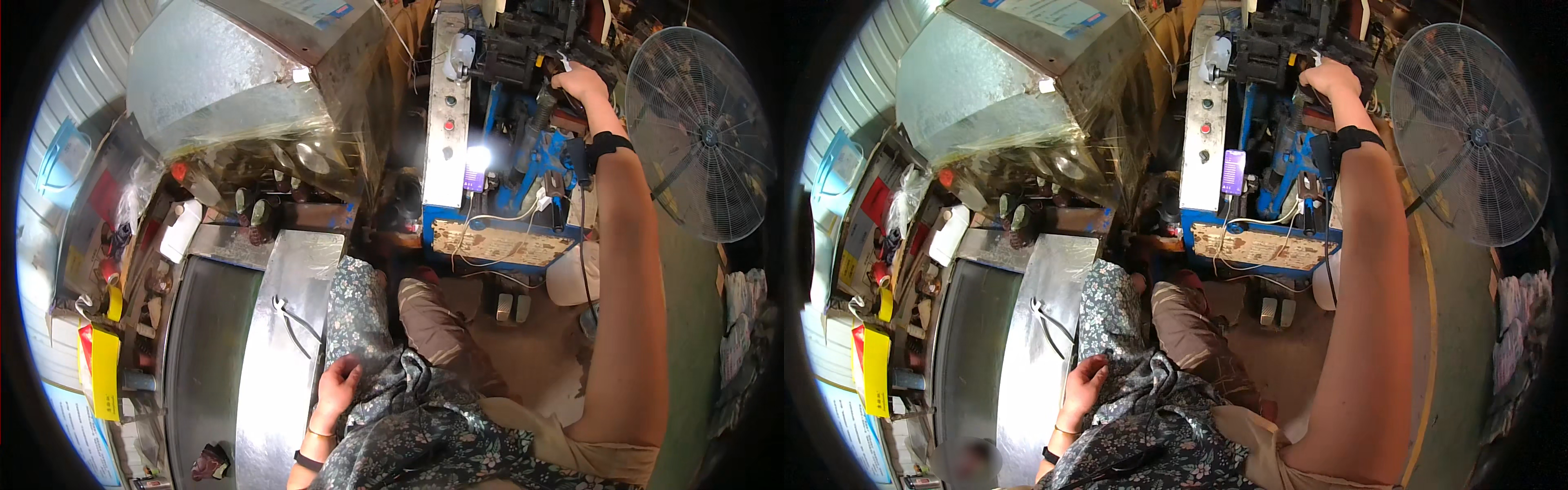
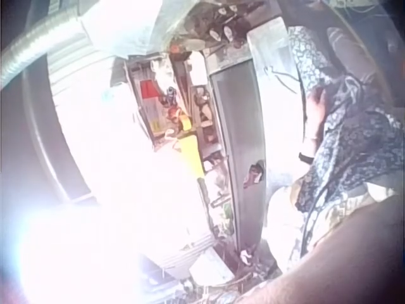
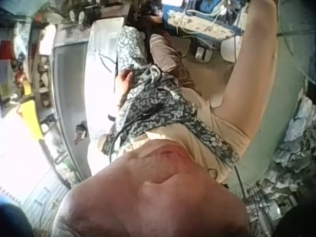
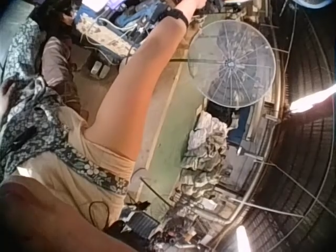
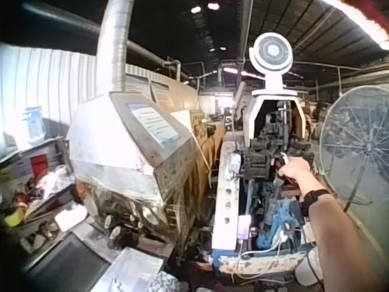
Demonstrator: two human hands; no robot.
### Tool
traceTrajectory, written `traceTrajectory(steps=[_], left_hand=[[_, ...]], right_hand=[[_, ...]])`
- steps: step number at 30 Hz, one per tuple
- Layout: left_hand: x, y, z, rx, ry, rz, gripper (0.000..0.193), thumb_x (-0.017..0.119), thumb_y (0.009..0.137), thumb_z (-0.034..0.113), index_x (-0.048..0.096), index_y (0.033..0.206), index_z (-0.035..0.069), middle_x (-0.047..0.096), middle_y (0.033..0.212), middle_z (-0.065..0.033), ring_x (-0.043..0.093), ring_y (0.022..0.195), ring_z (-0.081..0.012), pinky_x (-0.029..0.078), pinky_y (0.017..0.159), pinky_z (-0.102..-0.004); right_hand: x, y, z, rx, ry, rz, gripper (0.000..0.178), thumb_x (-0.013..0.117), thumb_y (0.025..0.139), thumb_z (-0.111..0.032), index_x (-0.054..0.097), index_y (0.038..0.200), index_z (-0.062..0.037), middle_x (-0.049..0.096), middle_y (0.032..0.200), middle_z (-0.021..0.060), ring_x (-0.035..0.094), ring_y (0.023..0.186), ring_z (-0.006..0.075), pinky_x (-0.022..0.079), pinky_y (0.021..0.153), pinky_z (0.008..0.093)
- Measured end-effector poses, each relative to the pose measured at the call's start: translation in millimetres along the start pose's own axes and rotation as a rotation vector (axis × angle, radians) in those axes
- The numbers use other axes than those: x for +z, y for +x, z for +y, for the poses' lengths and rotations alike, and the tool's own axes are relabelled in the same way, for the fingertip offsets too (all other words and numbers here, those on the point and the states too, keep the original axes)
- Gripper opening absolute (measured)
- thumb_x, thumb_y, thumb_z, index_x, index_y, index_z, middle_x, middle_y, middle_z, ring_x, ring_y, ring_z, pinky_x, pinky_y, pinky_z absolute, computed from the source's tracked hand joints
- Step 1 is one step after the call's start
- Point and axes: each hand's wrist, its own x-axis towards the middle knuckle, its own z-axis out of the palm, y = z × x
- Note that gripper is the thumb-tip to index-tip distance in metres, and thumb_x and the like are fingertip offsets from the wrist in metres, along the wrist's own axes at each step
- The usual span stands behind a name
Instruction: Processing shoe components by picking them from a conveyor and using a specialized machine.
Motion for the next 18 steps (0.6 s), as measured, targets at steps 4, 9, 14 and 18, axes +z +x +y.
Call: traceTrajectory(steps=[4, 9, 14, 18], left_hand=[[0, 2, 0, -0.022, 0.037, -0.033, 0.030, 0.063, 0.093, 0.012, 0.058, 0.119, -0.001, 0.066, 0.107, -0.0049, 0.060, 0.099, -0.0120, 0.047, 0.089, -0.0266], [0, 3, 1, -0.015, 0.061, -0.043, 0.030, 0.062, 0.093, 0.011, 0.058, 0.120, -0.001, 0.066, 0.107, -0.0052, 0.060, 0.099, -0.0123, 0.047, 0.089, -0.0265], [0, 2, 3, 0.074, 0.052, 0.013, 0.032, 0.064, 0.090, 0.019, 0.061, 0.117, 0.000, 0.070, 0.097, -0.0125, 0.067, 0.090, -0.0180, 0.051, 0.081, -0.0294], [1, 4, 8, 0.141, 0.191, -0.021, 0.032, 0.064, 0.089, 0.019, 0.062, 0.116, 0.000, 0.070, 0.100, -0.0147, 0.068, 0.093, -0.0211, 0.052, 0.082, -0.0307]], right_hand=[[2, 4, 6, 0.018, -0.003, 0.069, 0.067, 0.066, 0.059, -0.039, 0.061, 0.122, -0.0137, 0.063, 0.120, 0.0159, 0.060, 0.109, 0.0327, 0.047, 0.090, 0.0395], [-5, -11, -3, 0.052, -0.095, -0.050, 0.082, 0.066, 0.064, -0.041, 0.047, 0.140, -0.0181, 0.047, 0.139, 0.0190, 0.052, 0.121, 0.0373, 0.045, 0.098, 0.0431], [13, -72, -6, 0.038, -0.084, 0.117, 0.073, 0.063, 0.073, -0.043, 0.045, 0.140, -0.0193, 0.044, 0.135, 0.0202, 0.051, 0.115, 0.0465, 0.044, 0.097, 0.0455], [13, -90, 11, 0.026, -0.179, 0.076, 0.080, 0.066, 0.072, -0.044, 0.038, 0.143, -0.0187, 0.040, 0.136, 0.0226, 0.051, 0.113, 0.0491, 0.042, 0.099, 0.0472]])
